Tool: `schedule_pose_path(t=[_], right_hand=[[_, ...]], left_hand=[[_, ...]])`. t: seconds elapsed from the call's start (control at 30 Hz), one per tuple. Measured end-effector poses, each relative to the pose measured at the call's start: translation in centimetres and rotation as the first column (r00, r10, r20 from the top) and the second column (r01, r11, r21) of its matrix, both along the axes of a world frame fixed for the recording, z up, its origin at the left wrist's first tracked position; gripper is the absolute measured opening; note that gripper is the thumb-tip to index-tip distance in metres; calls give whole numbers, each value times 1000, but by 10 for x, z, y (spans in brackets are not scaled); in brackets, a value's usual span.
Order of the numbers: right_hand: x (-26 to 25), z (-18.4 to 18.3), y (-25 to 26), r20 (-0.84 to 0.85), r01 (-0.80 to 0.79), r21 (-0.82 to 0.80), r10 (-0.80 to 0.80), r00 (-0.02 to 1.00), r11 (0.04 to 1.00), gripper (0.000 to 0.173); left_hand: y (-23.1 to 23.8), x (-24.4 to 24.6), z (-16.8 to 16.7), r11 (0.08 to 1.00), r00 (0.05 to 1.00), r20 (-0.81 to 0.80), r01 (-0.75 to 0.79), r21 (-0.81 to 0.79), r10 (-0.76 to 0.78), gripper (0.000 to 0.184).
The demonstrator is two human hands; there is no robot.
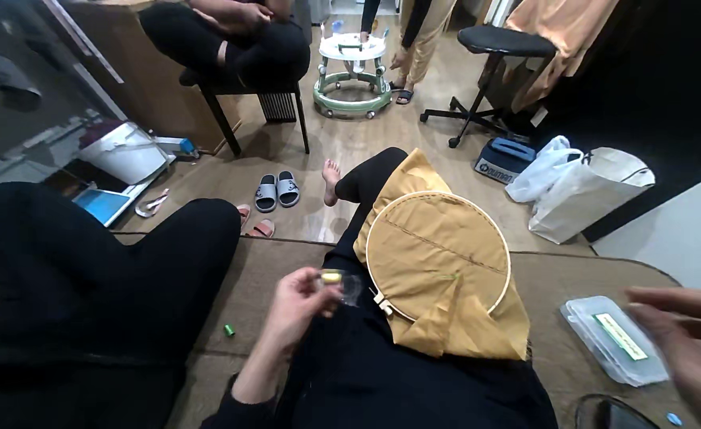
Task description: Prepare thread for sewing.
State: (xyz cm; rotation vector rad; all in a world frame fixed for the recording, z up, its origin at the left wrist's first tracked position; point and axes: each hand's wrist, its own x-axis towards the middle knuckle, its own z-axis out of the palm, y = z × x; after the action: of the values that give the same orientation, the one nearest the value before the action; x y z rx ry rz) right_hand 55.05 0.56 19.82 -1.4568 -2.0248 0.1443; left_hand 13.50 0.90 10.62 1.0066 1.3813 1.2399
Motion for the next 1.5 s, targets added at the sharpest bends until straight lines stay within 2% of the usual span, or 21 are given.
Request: schedule_pose_path(t=[0.07, 0.13, 0.27, 0.47, 0.6, 0.7, 0.8, 0.93, 1.1, 1.23, 1.37, 1.5], right_hand=[[-35, -15, 2, -139, -129, 5, 129, 982, 992, 30], [-72, -32, 4, -226, -226, 29, 227, 947, 974, 25], [-121, -66, 9, -360, -331, 57, 329, 873, 942, 24], [-133, -76, 9, -540, -321, -21, 260, 801, 947, 25], [-129, -77, 9, -607, -293, -68, 193, 771, 954, 24], [-134, -74, 8, -697, -317, -56, 190, 692, 947, 11], [-136, -72, 7, -748, -368, -80, 188, 637, 926, 14], [-134, -75, 8, -744, -441, -93, 233, 627, 892, 13], [-137, -81, 8, -551, -333, 2, 279, 786, 943, 16], [-136, -81, 7, -551, -331, 83, 320, 770, 940, 7], [-137, -79, 6, -433, -314, 47, 303, 849, 948, 22], [-137, -79, 5, -304, -265, 43, 265, 915, 963, 23]], left_hand=[[7, 34, 13, 992, 989, 90, 112, 63, -118, 11], [16, 54, 15, 974, 969, 113, 211, 86, -220, 11], [19, 71, 19, 947, 938, 132, 311, 85, -320, 17], [4, 76, 13, 919, 911, 127, 385, 82, -393, 11], [2, 78, 16, 908, 876, 244, 416, 54, -416, 10], [1, 77, 14, 906, 850, 322, 419, 62, -416, 11], [0, 77, 10, 906, 837, 355, 415, 82, -416, 11], [-1, 77, 8, 895, 823, 362, 438, 88, -439, 9], [-1, 79, 7, 895, 822, 370, 442, 66, -433, 8], [-2, 80, 10, 912, 811, 447, 410, 28, -378, 10], [-2, 80, 7, 913, 802, 460, 405, 50, -381, 7], [-3, 80, 5, 908, 809, 435, 416, 50, -395, 9]])
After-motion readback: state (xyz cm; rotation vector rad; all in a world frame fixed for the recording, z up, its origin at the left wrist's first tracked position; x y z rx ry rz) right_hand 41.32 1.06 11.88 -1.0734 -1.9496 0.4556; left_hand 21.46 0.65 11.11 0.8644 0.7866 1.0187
